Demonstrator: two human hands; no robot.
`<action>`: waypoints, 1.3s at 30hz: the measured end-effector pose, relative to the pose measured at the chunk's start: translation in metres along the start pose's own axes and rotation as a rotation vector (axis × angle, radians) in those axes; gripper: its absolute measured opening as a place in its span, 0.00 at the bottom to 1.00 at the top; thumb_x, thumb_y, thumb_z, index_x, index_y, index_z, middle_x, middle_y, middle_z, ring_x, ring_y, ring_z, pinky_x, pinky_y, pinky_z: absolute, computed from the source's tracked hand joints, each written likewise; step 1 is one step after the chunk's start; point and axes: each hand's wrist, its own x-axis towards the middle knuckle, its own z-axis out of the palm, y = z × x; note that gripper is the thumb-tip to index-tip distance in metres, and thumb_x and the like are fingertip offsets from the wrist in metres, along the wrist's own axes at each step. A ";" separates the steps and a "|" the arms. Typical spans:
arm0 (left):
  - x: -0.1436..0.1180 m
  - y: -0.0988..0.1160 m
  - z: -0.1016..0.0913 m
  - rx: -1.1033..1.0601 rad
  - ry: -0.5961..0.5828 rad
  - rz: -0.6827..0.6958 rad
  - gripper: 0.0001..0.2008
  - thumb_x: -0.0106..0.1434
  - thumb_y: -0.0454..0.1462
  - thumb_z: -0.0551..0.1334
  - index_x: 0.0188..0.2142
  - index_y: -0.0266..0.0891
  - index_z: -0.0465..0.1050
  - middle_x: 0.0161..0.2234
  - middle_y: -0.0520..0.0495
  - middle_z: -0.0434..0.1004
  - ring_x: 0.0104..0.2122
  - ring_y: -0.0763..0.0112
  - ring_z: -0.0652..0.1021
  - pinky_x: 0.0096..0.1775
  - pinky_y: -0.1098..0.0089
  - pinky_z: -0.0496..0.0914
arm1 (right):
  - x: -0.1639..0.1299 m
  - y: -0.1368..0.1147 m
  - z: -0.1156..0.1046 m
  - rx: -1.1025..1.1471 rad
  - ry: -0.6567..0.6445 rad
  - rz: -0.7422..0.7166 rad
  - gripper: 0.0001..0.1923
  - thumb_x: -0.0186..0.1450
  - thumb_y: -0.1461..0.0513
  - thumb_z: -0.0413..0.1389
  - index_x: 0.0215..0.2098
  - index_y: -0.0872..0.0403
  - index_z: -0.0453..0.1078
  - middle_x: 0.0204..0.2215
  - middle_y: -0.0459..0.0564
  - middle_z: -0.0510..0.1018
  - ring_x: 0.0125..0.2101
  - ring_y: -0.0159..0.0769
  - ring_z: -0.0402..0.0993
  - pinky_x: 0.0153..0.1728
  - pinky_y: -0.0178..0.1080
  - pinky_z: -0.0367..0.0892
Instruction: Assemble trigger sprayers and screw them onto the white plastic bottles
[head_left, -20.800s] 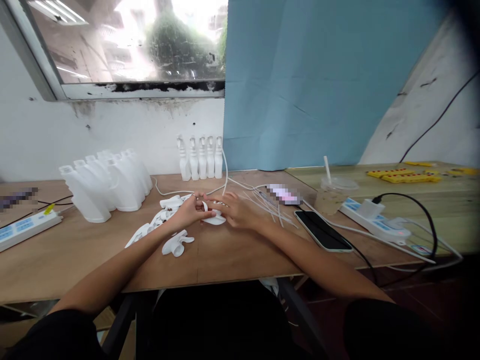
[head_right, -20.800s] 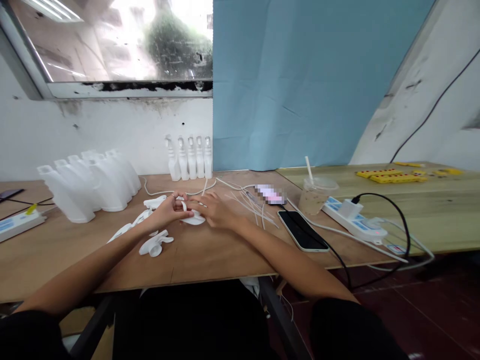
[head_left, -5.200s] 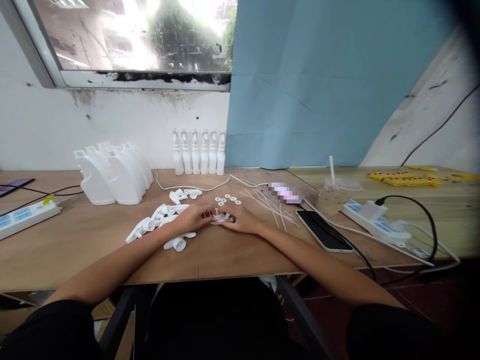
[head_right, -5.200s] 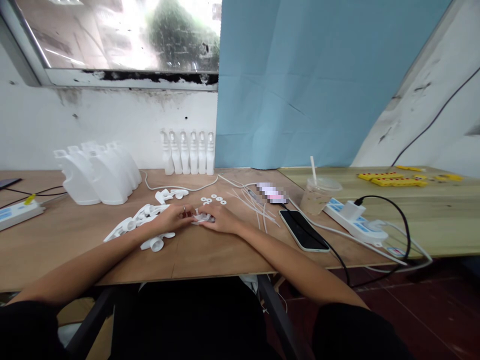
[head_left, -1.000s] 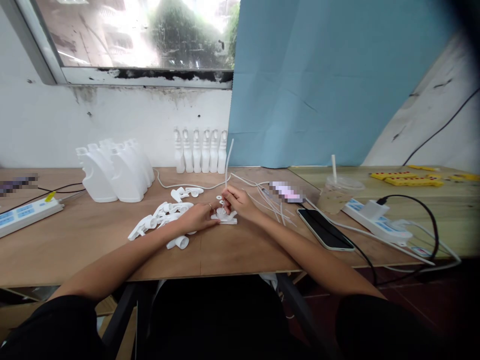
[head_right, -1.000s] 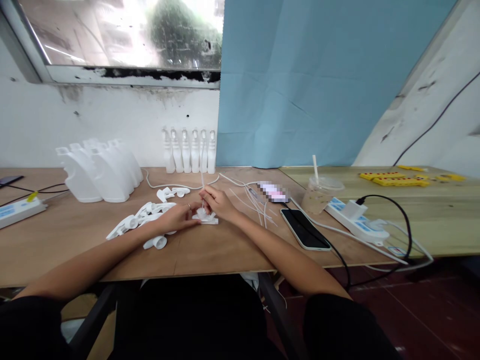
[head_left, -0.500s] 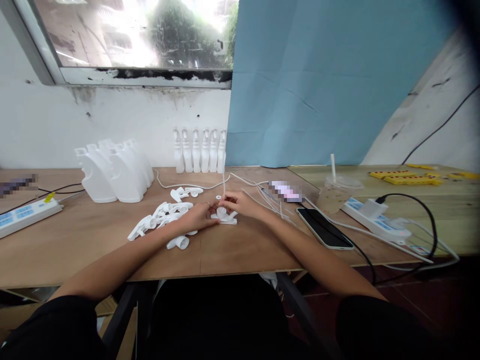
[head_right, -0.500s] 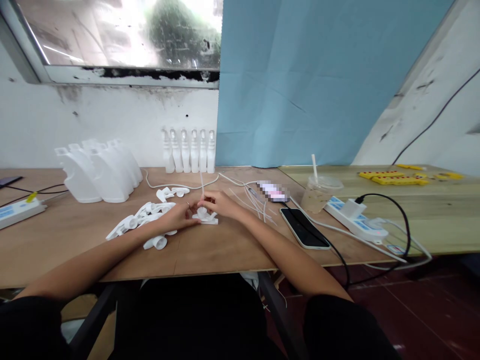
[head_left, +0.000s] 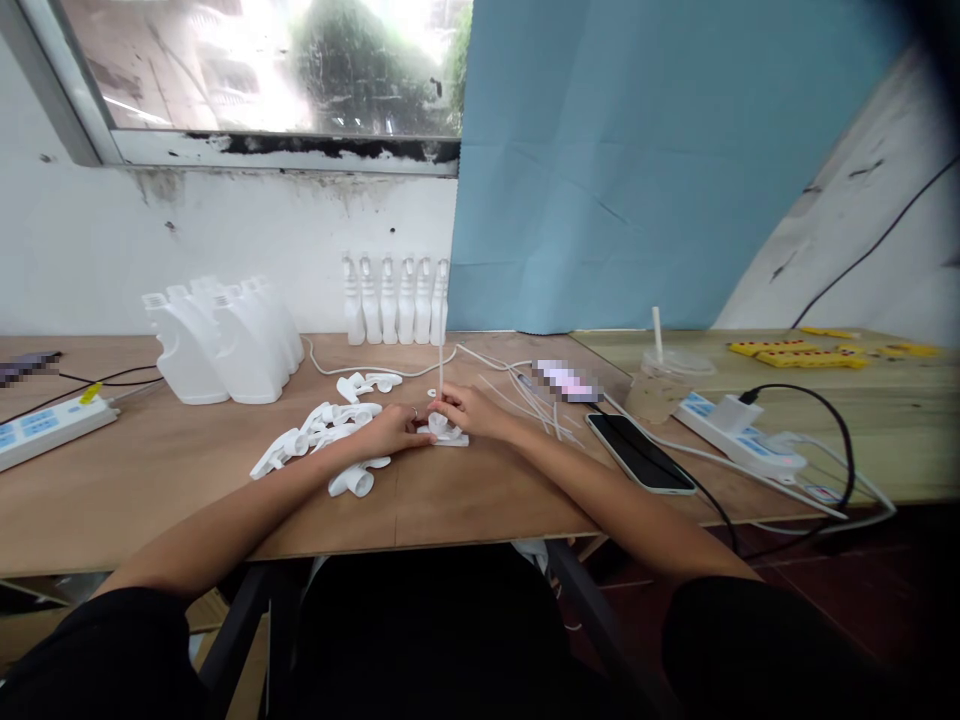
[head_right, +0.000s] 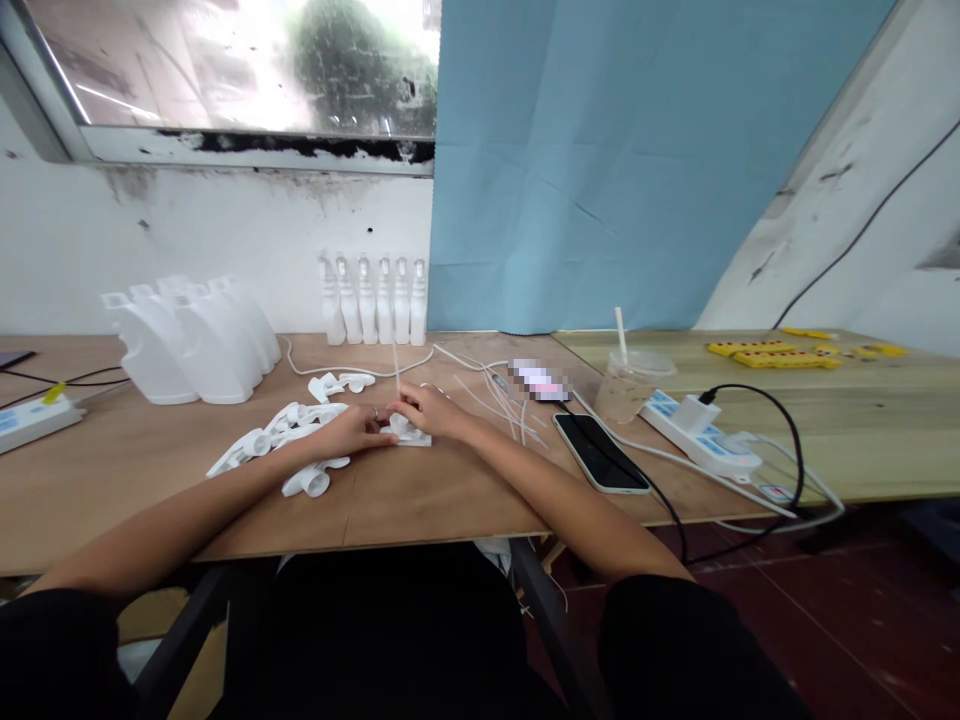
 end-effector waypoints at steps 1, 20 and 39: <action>0.000 0.000 0.000 0.002 -0.004 -0.004 0.22 0.58 0.55 0.62 0.30 0.36 0.70 0.21 0.53 0.68 0.23 0.73 0.68 0.27 0.72 0.59 | 0.000 0.001 0.000 -0.001 -0.007 0.001 0.13 0.67 0.54 0.51 0.29 0.53 0.61 0.19 0.41 0.66 0.21 0.30 0.60 0.25 0.33 0.53; 0.000 0.011 -0.014 -0.434 0.232 -0.026 0.21 0.57 0.50 0.65 0.40 0.35 0.69 0.37 0.45 0.77 0.37 0.65 0.77 0.35 0.70 0.69 | 0.001 0.009 -0.011 0.622 0.095 0.178 0.28 0.47 0.53 0.70 0.41 0.54 0.67 0.34 0.45 0.75 0.34 0.33 0.72 0.37 0.35 0.67; -0.054 -0.085 -0.175 0.466 1.385 -0.345 0.35 0.57 0.46 0.68 0.56 0.33 0.53 0.57 0.30 0.59 0.57 0.40 0.58 0.54 0.37 0.51 | 0.000 0.026 -0.060 0.978 0.646 0.256 0.18 0.53 0.59 0.64 0.35 0.51 0.61 0.32 0.45 0.79 0.31 0.38 0.80 0.35 0.44 0.76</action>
